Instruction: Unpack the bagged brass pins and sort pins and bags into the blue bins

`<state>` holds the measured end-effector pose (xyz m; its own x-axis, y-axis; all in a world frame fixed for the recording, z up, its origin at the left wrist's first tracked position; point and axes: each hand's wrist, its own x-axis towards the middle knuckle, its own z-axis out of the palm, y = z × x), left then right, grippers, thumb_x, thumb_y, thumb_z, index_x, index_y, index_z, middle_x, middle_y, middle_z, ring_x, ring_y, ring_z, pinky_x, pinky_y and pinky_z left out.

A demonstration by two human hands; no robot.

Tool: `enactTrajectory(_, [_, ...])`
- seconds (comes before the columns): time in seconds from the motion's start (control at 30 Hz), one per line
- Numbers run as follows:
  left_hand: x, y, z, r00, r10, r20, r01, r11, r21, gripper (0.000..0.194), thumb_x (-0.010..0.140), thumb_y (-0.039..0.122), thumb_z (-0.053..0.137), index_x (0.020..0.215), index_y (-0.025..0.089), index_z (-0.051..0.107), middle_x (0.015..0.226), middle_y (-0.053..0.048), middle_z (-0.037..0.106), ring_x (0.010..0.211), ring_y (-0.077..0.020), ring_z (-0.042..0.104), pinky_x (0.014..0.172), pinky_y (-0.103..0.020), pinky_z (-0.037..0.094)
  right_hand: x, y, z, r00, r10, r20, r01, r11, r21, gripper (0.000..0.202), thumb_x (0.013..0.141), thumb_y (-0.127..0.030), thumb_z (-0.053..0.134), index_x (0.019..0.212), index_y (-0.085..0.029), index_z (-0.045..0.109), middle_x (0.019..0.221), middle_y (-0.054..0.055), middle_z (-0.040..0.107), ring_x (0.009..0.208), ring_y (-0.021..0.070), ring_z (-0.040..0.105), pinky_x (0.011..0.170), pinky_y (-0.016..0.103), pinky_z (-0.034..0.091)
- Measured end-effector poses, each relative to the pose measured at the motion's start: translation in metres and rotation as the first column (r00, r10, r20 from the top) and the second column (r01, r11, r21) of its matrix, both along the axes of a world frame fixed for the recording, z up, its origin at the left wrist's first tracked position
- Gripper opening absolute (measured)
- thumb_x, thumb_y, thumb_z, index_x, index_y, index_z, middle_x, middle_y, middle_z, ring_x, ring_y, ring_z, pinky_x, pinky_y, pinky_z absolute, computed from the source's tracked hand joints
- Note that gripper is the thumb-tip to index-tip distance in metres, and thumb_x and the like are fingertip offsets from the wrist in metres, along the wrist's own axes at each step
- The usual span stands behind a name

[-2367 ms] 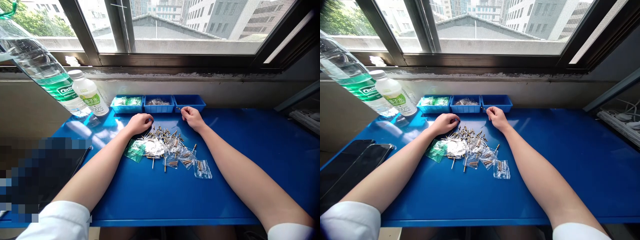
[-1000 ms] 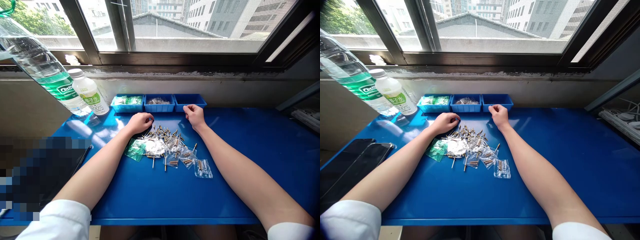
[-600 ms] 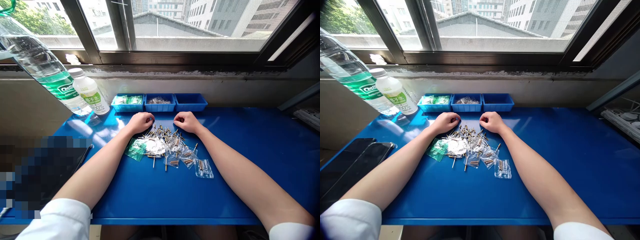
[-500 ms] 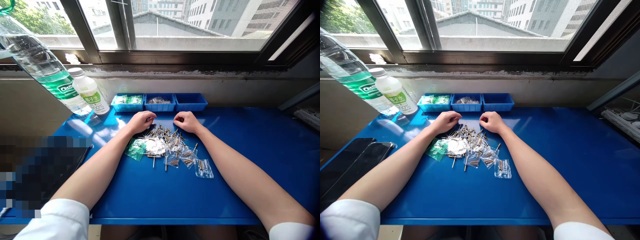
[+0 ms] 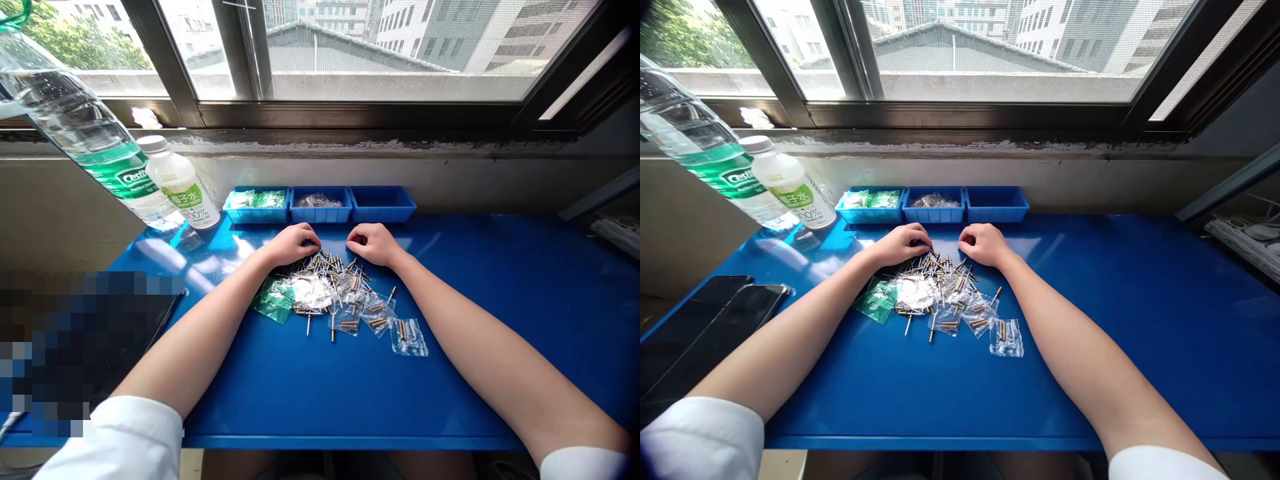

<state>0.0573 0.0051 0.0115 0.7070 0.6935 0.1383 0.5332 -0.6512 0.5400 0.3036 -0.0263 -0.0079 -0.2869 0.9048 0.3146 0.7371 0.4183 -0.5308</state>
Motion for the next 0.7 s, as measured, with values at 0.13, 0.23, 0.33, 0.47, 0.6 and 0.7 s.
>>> enactTrajectory(0.13, [0.002,0.001,0.001,1.0,0.004,-0.002,-0.004,0.999,-0.047,0.02,0.081,0.031,0.057,0.083,0.016,0.071,0.097,-0.008,0.063,0.087,-0.0192,0.061,0.082,-0.031,0.048,0.0,0.001,-0.001,1.0,0.003,-0.001,-0.003,1.0,0.008,0.01,0.073,-0.025,0.062,0.071,-0.018,0.069,0.071,0.002,0.066,0.062,0.0138,0.056,0.056,0.025,0.039])
enactTrajectory(0.23, [0.002,0.0,-0.001,0.999,0.034,0.022,-0.032,0.998,-0.061,0.021,0.081,0.031,0.056,0.082,0.015,0.069,0.095,-0.008,0.064,0.087,-0.0198,0.06,0.079,-0.032,0.047,0.001,0.001,-0.002,1.0,0.012,0.003,-0.012,0.999,0.031,0.01,0.074,-0.024,0.062,0.071,-0.018,0.069,0.07,0.002,0.066,0.061,0.0139,0.056,0.055,0.025,0.04])
enactTrajectory(0.33, [0.001,-0.002,-0.004,0.986,0.126,0.107,-0.113,0.987,-0.117,0.021,0.083,0.033,0.055,0.085,0.015,0.067,0.086,-0.006,0.067,0.079,-0.018,0.059,0.07,-0.03,0.045,-0.001,-0.001,-0.002,0.999,0.05,-0.006,-0.049,0.992,0.114,0.01,0.077,-0.023,0.06,0.075,-0.017,0.069,0.073,0.003,0.066,0.063,0.0143,0.057,0.058,0.026,0.042])
enactTrajectory(0.47, [0.003,-0.004,-0.006,0.911,0.183,0.37,-0.104,0.969,-0.223,0.023,0.079,0.037,0.062,0.084,0.014,0.064,0.077,-0.004,0.065,0.069,-0.0141,0.056,0.063,-0.027,0.043,-0.012,-0.005,0.002,0.988,0.136,-0.073,-0.117,0.969,0.216,0.013,0.082,-0.024,0.06,0.083,-0.017,0.071,0.077,0.005,0.066,0.066,0.0146,0.058,0.062,0.028,0.046])
enactTrajectory(0.6, [0.013,-0.008,-0.004,0.766,0.206,0.609,0.058,0.921,-0.385,0.038,0.07,0.037,0.075,0.096,0.014,0.061,0.074,-0.002,0.066,0.064,-0.0124,0.059,0.059,-0.024,0.044,-0.031,-0.01,0.01,0.942,0.172,-0.288,-0.122,0.975,0.185,0.016,0.081,-0.031,0.066,0.089,-0.02,0.075,0.075,0.004,0.066,0.062,0.0133,0.056,0.059,0.029,0.046])
enactTrajectory(0.7, [0.018,-0.013,-0.002,0.711,0.239,0.662,0.135,0.877,-0.462,0.049,0.066,0.036,0.079,0.105,0.015,0.058,0.074,-0.002,0.069,0.067,-0.0135,0.063,0.062,-0.024,0.047,-0.041,-0.014,0.014,0.87,0.184,-0.458,-0.134,0.981,0.141,0.018,0.078,-0.037,0.071,0.088,-0.023,0.076,0.074,0.003,0.066,0.061,0.013,0.055,0.057,0.029,0.045])
